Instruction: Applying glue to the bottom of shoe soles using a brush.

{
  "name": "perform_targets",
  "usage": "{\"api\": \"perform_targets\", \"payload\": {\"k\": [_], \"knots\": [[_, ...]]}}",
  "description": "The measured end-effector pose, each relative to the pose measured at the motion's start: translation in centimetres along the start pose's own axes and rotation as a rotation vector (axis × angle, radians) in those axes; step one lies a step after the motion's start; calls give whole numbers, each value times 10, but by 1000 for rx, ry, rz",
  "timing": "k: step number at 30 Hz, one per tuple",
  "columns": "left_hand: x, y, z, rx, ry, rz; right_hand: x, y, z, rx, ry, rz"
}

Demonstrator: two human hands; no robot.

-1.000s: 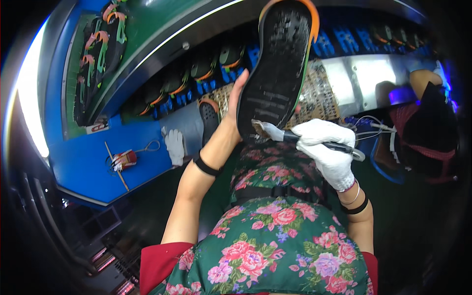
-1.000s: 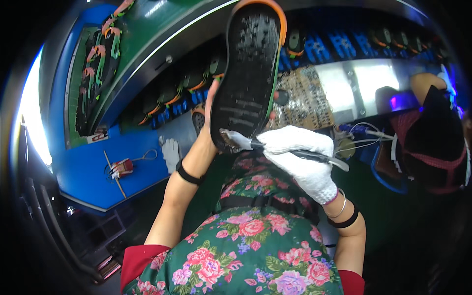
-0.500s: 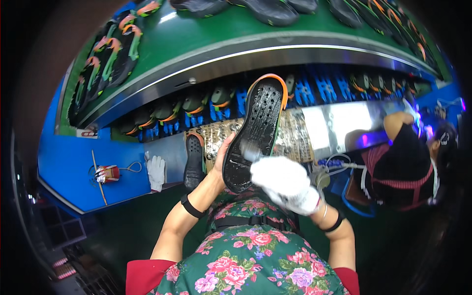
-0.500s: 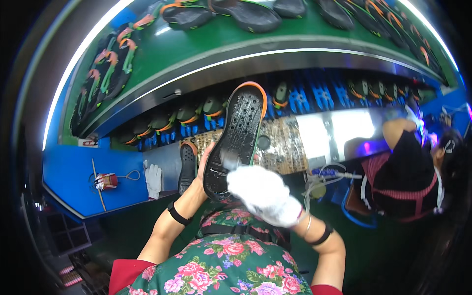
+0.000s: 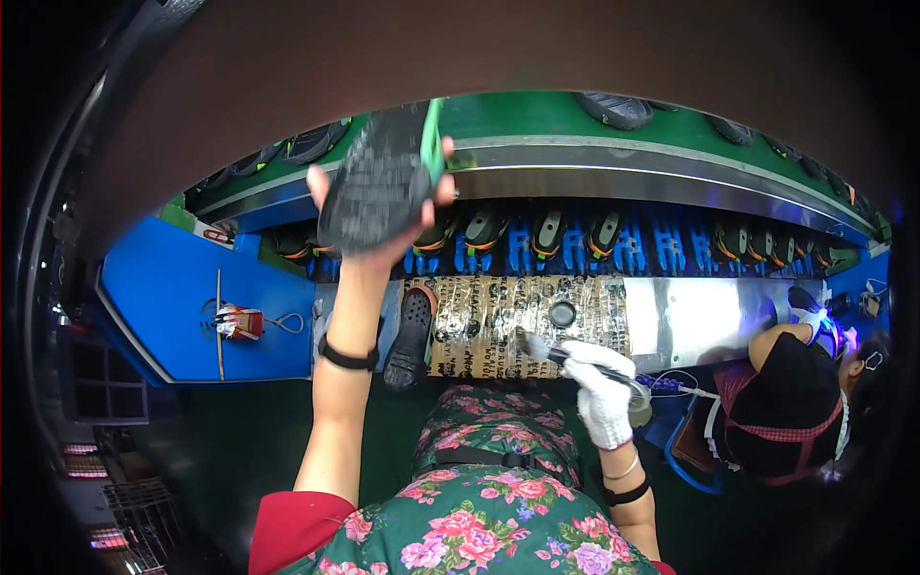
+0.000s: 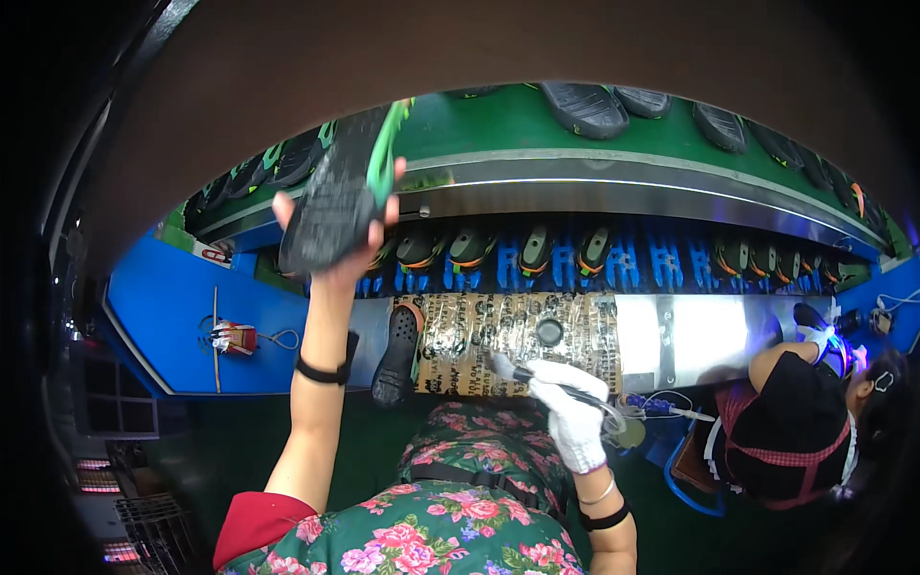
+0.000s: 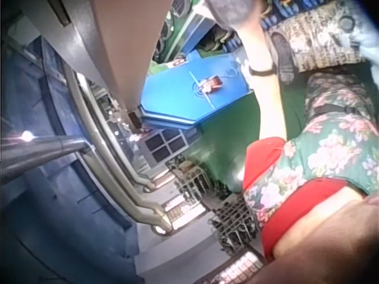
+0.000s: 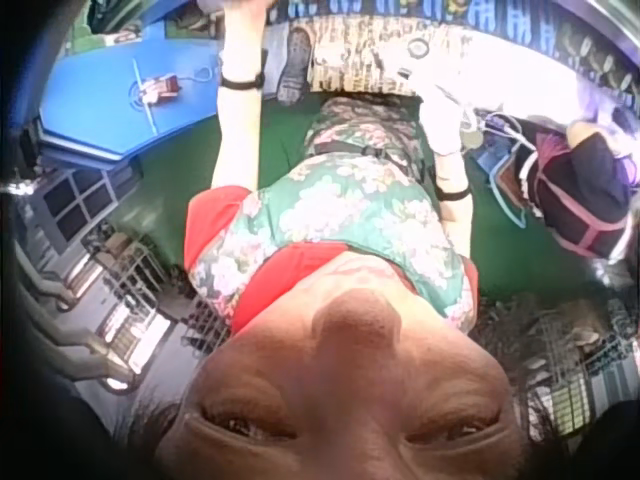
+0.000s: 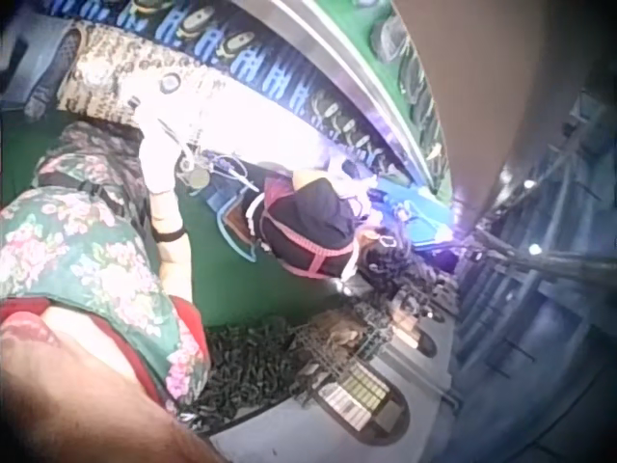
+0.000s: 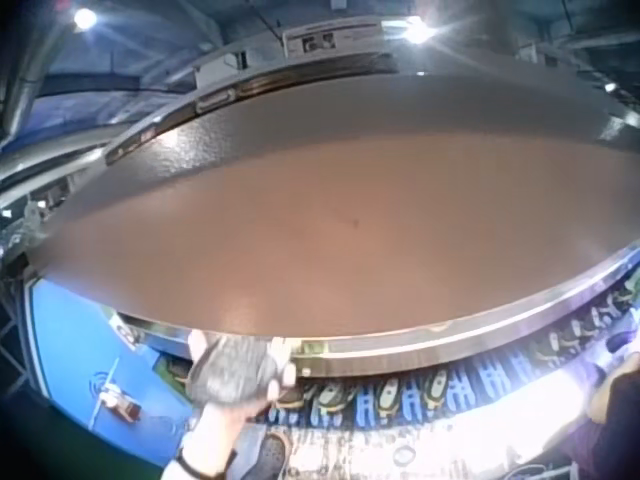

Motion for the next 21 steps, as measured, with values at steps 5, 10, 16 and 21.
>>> {"api": "perform_targets", "payload": {"k": [5,10,16,21], "knots": [[56,-60,3,555,416,-396,40,2,-3,-82,92,-92],[96,-86,23,562,516,-134,47,0,-6,-64,148,-39],[5,-74,63,518,298,137,52,-10,-11,26,109,-56],[35,-121,141,653,-246,2202,50,-5,-12,7,109,-43]]}}
Point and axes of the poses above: each hand's wrist, its own z-axis towards the middle knuckle, its own y-axis out of the palm, x = y × z, the point moved 5 cm from there along z, towards the middle knuckle, and after that the axes turned 11 degrees about -x, right-handed, at the moved point
